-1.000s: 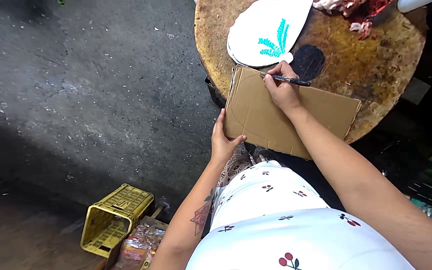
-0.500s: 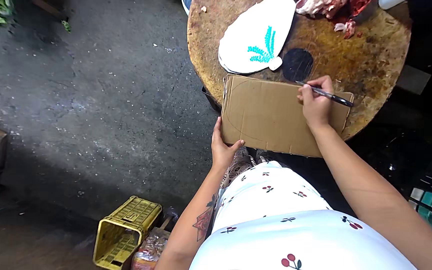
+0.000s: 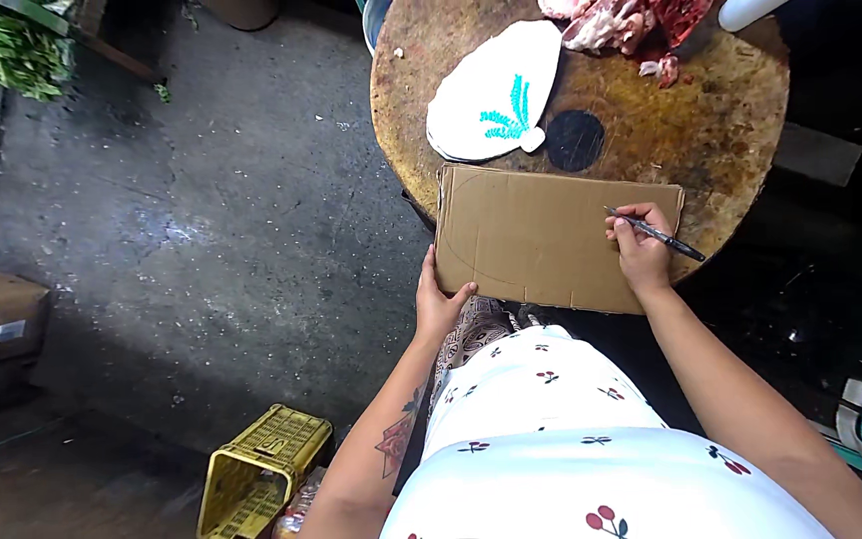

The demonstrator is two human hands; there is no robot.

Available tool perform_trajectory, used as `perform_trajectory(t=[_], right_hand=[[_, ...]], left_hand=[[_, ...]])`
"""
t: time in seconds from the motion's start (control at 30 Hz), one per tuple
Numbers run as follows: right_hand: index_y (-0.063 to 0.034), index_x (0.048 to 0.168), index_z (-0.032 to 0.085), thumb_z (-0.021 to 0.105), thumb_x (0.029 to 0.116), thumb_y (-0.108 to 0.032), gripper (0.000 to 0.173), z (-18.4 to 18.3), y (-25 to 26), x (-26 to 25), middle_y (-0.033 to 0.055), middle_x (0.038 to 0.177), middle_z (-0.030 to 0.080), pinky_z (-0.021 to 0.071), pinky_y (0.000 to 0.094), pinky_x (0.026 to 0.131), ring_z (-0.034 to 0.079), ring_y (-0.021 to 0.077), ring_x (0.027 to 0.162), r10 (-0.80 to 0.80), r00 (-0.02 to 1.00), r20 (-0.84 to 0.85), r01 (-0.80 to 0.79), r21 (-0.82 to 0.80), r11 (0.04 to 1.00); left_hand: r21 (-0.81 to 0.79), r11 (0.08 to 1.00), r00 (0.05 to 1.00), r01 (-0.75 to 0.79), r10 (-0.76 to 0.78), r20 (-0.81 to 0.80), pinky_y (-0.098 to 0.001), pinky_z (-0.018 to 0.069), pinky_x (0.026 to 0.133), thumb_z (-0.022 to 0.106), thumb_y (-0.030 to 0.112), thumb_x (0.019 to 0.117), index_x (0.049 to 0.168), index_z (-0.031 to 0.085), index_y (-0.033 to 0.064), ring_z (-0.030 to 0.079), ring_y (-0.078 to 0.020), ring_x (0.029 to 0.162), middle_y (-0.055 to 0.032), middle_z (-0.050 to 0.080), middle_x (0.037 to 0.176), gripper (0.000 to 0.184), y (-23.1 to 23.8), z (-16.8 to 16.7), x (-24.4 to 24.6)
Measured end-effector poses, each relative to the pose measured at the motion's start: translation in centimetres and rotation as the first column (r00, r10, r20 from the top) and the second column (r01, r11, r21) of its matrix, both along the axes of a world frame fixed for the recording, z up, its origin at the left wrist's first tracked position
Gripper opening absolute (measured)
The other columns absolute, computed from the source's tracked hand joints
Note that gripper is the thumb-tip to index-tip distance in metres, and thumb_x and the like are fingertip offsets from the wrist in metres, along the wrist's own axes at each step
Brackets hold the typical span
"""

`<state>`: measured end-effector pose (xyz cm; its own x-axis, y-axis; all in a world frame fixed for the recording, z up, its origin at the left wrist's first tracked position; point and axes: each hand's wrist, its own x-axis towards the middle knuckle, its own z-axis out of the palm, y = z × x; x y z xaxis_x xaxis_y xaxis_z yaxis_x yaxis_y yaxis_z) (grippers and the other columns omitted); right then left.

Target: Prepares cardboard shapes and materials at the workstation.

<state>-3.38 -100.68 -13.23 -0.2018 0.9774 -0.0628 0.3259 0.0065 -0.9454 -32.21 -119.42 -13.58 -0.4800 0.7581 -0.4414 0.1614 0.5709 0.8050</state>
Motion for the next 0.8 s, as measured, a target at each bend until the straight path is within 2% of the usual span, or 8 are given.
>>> perform_trajectory(t=[0.17,0.23,0.33,0.37,0.5,0.6,0.7,0.8], right_hand=[[0.0006,0.113,0.061,0.057,0.1000,-0.009,0.016,1.2,-0.5,-4.0,0.0038,0.095,0.068,0.0558,0.0189,0.070,0.064,0.0014,0.075,0.176,0.984,-0.004,-0.176,0.020,0.984],[0.0026,0.107,0.065,0.056,0.0970,-0.007,0.016,0.8,-0.8,-6.8,0.0058,0.092,0.068,0.0546,0.0196,0.068,0.062,0.0023,0.074,0.304,0.952,-0.030,-0.302,0.046,0.952],[0.0031,0.105,0.067,0.057,0.0951,-0.007,0.017,0.0,-0.4,-10.6,0.0084,0.093,0.069,0.0550,0.0207,0.071,0.064,0.0042,0.077,0.421,0.906,-0.046,-0.416,0.092,0.905],[0.0027,0.105,0.066,0.057,0.0951,-0.008,0.017,-0.2,0.1,-11.6,0.0082,0.093,0.069,0.0549,0.0207,0.072,0.064,0.0042,0.077,0.440,0.897,-0.049,-0.433,0.107,0.895],[0.0041,0.108,0.064,0.054,0.0963,-0.006,0.019,-0.1,2.8,-13.4,0.0090,0.096,0.068,0.0563,0.0239,0.071,0.064,0.0069,0.078,0.422,0.904,-0.072,-0.414,0.108,0.904],[0.0034,0.112,0.061,0.052,0.0988,-0.004,0.018,1.2,3.5,-11.3,0.0056,0.095,0.067,0.0586,0.0256,0.072,0.066,0.0073,0.078,0.289,0.950,-0.121,-0.278,0.099,0.955],[-0.0032,0.116,0.050,0.053,0.1017,-0.010,0.016,2.8,0.7,-6.0,0.0017,0.095,0.066,0.0602,0.0249,0.072,0.068,0.0066,0.078,0.155,0.985,-0.079,-0.155,0.009,0.988],[-0.0070,0.107,0.055,0.059,0.0953,-0.008,0.013,1.7,-4.1,0.4,-0.0015,0.091,0.068,0.0594,0.0253,0.066,0.067,0.0062,0.073,0.052,0.998,-0.019,-0.052,-0.020,0.998]], left_hand=[[0.031,0.999,1.000,0.017,-0.017,0.009,-0.0466,0.0526,0.103,0.087,0.013,0.0802,0.159,0.029,0.0127,0.061,-0.0257,0.124,-0.0175,0.054,0.145,0.098,0.1,0.2,-0.5],[0.050,0.997,0.999,0.051,-0.051,-0.004,-0.0476,0.0507,0.106,0.086,0.015,0.0814,0.162,0.022,0.0145,0.058,-0.0265,0.129,-0.0163,0.047,0.153,0.103,0.2,0.1,-0.7],[0.052,0.988,0.989,0.147,-0.145,-0.033,-0.0495,0.0452,0.112,0.088,0.018,0.0802,0.166,0.014,0.0249,0.048,-0.0247,0.140,-0.0085,0.033,0.165,0.113,0.4,0.0,-1.2],[0.027,0.983,0.983,0.182,-0.181,-0.040,-0.0515,0.0447,0.112,0.089,0.020,0.0791,0.166,0.013,0.0283,0.047,-0.0258,0.141,-0.0083,0.034,0.164,0.115,0.5,0.1,-1.4],[-0.053,0.956,0.953,0.290,-0.293,-0.075,-0.0585,0.0521,0.100,0.091,0.026,0.0769,0.165,0.017,0.0325,0.059,-0.0327,0.125,-0.0159,0.052,0.144,0.115,1.0,0.4,-1.9],[-0.044,0.954,0.951,0.295,-0.298,-0.079,-0.0573,0.0504,0.104,0.092,0.026,0.0761,0.165,0.017,0.0332,0.056,-0.0301,0.131,-0.0114,0.048,0.152,0.116,0.7,0.4,-1.7],[-0.027,0.962,0.960,0.272,-0.273,-0.056,-0.0551,0.0480,0.109,0.092,0.025,0.0752,0.164,0.017,0.0336,0.052,-0.0257,0.138,-0.0048,0.038,0.162,0.117,0.1,-0.1,-1.4],[-0.021,0.970,0.970,0.240,-0.241,-0.041,-0.0541,0.0489,0.108,0.092,0.028,0.0741,0.164,0.016,0.0351,0.051,-0.0236,0.138,-0.0024,0.035,0.164,0.118,-0.3,-0.4,-1.1]])
